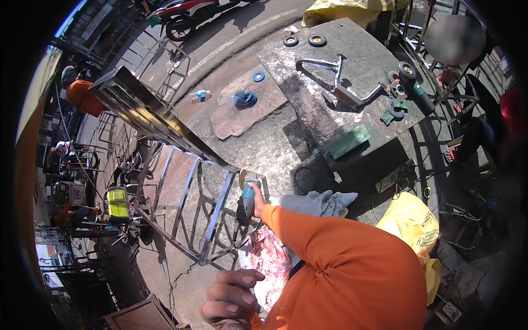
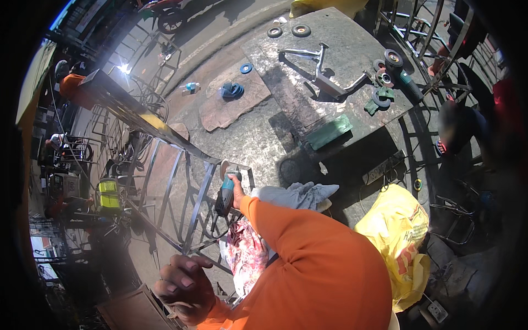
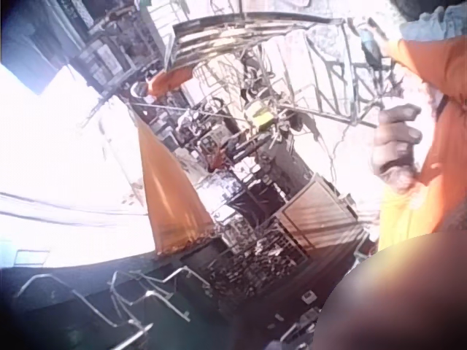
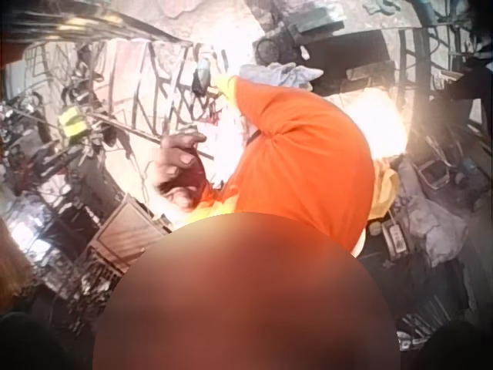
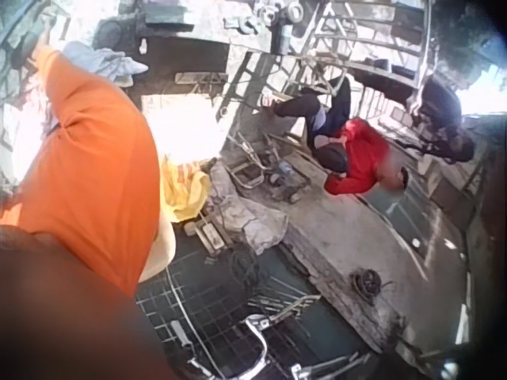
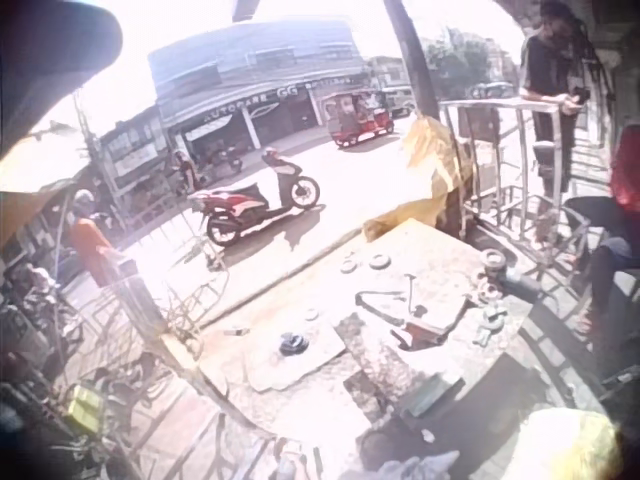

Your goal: The person uses an angle grinder to smooth the edges and weld seams of a metal frame. The person holds the frame steady with one hand while operating the grinder with the other, moving along the joints and edges of the frame.

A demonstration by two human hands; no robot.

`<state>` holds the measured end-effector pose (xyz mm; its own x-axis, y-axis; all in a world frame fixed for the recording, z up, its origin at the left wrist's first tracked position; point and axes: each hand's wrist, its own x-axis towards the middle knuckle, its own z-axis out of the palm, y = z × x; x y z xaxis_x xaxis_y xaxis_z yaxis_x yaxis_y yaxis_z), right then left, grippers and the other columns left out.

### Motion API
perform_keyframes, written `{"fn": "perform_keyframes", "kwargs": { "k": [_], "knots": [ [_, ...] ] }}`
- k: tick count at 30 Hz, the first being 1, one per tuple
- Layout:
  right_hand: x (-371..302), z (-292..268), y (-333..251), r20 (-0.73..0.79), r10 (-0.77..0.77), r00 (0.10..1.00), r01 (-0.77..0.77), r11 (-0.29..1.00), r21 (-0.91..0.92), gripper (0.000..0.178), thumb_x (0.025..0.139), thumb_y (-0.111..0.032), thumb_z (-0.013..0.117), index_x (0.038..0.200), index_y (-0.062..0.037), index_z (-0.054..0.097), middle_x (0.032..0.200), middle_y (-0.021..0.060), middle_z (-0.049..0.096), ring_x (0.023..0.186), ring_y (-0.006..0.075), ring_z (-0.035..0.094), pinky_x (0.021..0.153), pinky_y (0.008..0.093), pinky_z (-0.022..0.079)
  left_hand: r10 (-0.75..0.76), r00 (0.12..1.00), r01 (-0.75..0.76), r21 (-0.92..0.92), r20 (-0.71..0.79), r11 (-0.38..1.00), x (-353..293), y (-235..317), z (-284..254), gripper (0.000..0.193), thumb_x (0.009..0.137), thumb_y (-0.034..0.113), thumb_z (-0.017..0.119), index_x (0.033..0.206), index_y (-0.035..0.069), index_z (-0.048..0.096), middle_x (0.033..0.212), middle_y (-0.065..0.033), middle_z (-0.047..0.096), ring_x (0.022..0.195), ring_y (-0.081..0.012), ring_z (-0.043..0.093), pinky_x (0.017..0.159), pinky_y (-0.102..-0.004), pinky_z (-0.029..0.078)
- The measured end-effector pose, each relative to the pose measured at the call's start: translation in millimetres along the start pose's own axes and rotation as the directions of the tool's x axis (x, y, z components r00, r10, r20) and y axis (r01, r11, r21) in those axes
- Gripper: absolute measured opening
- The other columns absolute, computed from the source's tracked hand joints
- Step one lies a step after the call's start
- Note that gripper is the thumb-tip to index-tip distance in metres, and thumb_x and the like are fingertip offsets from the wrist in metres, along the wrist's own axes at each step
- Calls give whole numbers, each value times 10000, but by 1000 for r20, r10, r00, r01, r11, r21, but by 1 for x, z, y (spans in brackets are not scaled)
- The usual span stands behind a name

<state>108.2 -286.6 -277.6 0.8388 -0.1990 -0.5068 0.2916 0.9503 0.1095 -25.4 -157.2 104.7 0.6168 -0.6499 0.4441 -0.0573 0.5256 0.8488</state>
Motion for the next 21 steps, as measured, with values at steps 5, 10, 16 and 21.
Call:
{"fn": "perform_keyframes", "kwargs": {
  "k": [5, 10, 16, 21],
  "knots": [
    [-42, 41, 2, 67, -254, 965, 263, 922, -284, 422, 740, -475, 772, 901, -131, 588, 752, -7, 550, 590, 136, 542, 546, 309, 474, 12, 837, 315, -499, 547, 807, 43, 58, 70, 361, 997, 395, 492, 1324, 252, 545, 1246, -30, 572, 1270, -321, 424, 966, -599, 412],
    [-69, 80, -12, 109, -141, 984, 166, 950, -263, 525, 689, -579, 748, 924, -134, 597, 758, 11, 577, 634, 150, 578, 580, 313, 480, 226, 630, 529, -623, 743, 577, 59, 33, 96, 239, 988, 391, 527, 1141, 219, 591, 1122, -30, 579, 1204, -306, 468, 982, -584, 404],
    [-80, 130, -32, 174, -105, 979, 157, 934, -321, 584, 670, -614, 738, 927, -116, 571, 736, 40, 556, 592, 174, 565, 555, 337, 493, 365, 580, 531, -678, 728, 509, 67, 27, 117, 178, 963, 359, 599, 1036, 197, 582, 1044, -12, 578, 1157, -290, 480, 1001, -584, 397],
    [-98, 166, -48, 209, -150, 966, 212, 924, -318, 582, 669, -599, 743, 921, -110, 555, 688, 35, 554, 529, 177, 561, 507, 327, 498, 439, 572, 489, -717, 693, 497, 65, 22, 128, 160, 956, 334, 616, 1013, 190, 575, 999, 3, 580, 1159, -279, 469, 1007, -589, 391]
  ]
}}
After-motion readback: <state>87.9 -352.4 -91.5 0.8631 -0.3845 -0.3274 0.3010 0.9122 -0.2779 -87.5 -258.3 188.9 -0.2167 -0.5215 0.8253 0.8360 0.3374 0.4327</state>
